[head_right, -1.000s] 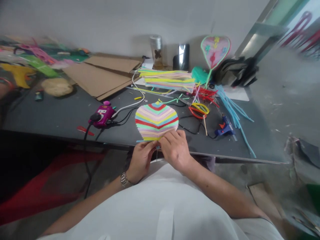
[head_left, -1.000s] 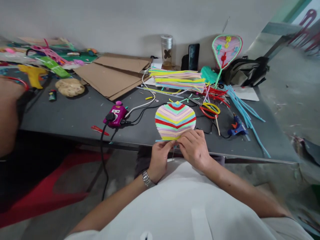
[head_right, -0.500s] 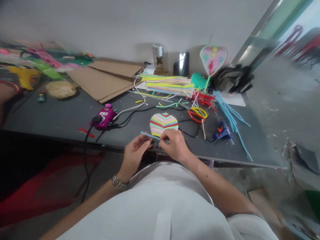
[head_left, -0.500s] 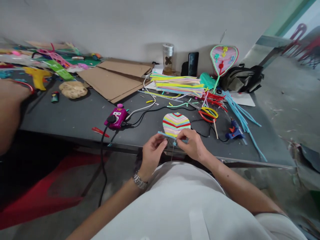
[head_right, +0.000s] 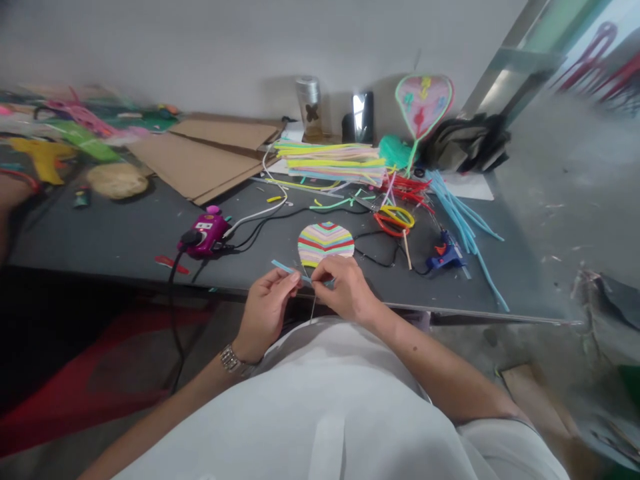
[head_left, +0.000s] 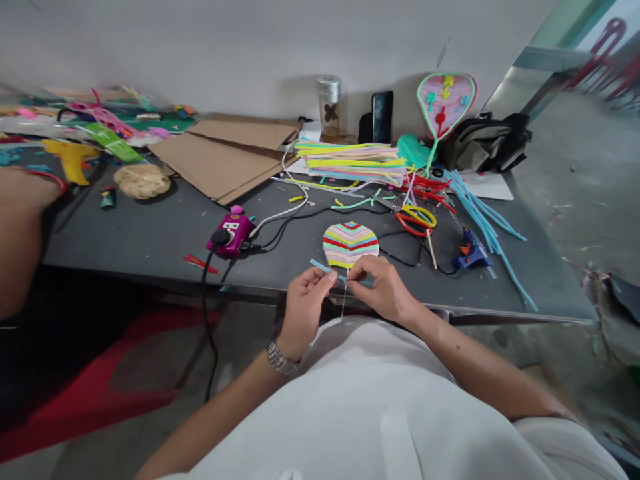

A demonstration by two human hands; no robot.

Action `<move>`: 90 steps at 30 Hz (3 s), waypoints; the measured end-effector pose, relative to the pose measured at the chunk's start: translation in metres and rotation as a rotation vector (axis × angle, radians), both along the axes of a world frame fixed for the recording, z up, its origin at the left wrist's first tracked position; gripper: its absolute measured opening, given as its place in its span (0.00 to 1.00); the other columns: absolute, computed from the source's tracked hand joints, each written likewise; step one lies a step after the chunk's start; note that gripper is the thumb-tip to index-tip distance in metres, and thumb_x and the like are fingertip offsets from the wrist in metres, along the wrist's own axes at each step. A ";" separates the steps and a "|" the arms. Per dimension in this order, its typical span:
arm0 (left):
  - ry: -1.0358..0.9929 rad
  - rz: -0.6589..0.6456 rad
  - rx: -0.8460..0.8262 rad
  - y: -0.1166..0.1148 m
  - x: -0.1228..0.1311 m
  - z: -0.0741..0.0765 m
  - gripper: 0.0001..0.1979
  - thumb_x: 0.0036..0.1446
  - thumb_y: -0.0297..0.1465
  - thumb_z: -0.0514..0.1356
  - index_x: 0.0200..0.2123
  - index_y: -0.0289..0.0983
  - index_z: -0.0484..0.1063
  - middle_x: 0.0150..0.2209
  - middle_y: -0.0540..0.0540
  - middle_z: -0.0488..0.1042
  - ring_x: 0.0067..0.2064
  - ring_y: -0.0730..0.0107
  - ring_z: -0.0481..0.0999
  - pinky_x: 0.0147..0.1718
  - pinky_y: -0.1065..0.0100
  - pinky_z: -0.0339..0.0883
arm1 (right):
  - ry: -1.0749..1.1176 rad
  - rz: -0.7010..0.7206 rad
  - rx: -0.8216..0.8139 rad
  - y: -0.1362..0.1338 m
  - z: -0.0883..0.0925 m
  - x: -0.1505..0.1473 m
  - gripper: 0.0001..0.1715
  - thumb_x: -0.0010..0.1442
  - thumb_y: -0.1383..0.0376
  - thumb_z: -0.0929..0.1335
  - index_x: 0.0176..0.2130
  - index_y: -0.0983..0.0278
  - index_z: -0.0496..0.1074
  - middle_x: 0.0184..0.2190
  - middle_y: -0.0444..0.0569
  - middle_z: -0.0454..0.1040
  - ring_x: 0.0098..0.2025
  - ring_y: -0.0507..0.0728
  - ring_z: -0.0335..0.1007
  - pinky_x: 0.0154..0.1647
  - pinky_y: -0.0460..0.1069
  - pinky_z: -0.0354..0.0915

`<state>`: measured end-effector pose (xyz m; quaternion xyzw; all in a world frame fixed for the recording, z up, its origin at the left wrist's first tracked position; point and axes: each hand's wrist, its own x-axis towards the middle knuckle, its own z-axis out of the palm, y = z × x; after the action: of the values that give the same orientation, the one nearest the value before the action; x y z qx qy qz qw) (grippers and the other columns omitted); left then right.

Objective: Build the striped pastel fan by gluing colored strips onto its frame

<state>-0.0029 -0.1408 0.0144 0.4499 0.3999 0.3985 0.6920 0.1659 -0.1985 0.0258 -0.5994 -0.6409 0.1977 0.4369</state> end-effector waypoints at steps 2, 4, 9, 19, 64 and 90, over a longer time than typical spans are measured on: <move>0.002 -0.007 -0.010 -0.001 -0.002 0.000 0.19 0.48 0.44 0.76 0.26 0.36 0.75 0.26 0.51 0.73 0.29 0.74 0.69 0.29 0.73 0.63 | 0.000 0.032 0.020 0.000 0.000 0.000 0.06 0.60 0.70 0.71 0.31 0.61 0.73 0.29 0.42 0.77 0.34 0.52 0.72 0.45 0.51 0.62; 0.004 -0.013 -0.018 -0.001 -0.003 0.000 0.19 0.48 0.44 0.76 0.26 0.36 0.75 0.26 0.52 0.73 0.30 0.74 0.68 0.30 0.73 0.62 | 0.002 0.072 0.054 0.001 0.000 0.000 0.07 0.60 0.71 0.70 0.31 0.61 0.72 0.29 0.42 0.76 0.33 0.52 0.71 0.45 0.50 0.62; 0.003 -0.092 -0.089 0.001 -0.007 0.002 0.19 0.47 0.42 0.76 0.24 0.36 0.73 0.23 0.53 0.69 0.28 0.77 0.64 0.31 0.73 0.60 | -0.027 0.219 0.118 0.003 0.002 -0.001 0.09 0.59 0.74 0.68 0.30 0.61 0.70 0.27 0.41 0.74 0.33 0.52 0.68 0.43 0.50 0.60; -0.011 -0.294 -0.263 -0.002 -0.016 0.004 0.21 0.42 0.41 0.78 0.22 0.35 0.71 0.22 0.53 0.67 0.26 0.76 0.63 0.29 0.72 0.59 | -0.309 0.463 0.203 -0.002 0.019 0.004 0.13 0.68 0.74 0.66 0.32 0.61 0.72 0.29 0.44 0.74 0.34 0.53 0.68 0.42 0.51 0.57; -0.019 -0.135 -0.433 0.006 0.052 0.000 0.15 0.38 0.21 0.72 0.33 0.34 0.77 0.34 0.47 0.79 0.34 0.75 0.78 0.26 0.78 0.62 | -0.272 0.063 0.304 0.011 -0.043 0.073 0.16 0.71 0.72 0.64 0.44 0.60 0.81 0.39 0.50 0.80 0.44 0.57 0.73 0.50 0.54 0.61; -0.002 -0.034 -0.258 -0.006 0.043 -0.001 0.19 0.37 0.36 0.76 0.23 0.36 0.69 0.23 0.54 0.67 0.28 0.76 0.69 0.22 0.76 0.52 | -0.635 0.146 0.272 0.007 -0.013 0.050 0.16 0.71 0.72 0.63 0.41 0.60 0.80 0.41 0.51 0.78 0.44 0.59 0.66 0.51 0.56 0.55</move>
<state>0.0399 -0.1471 0.0131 0.3635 0.4394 0.3326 0.7511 0.2162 -0.1920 0.0130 -0.5197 -0.8065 -0.0550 0.2764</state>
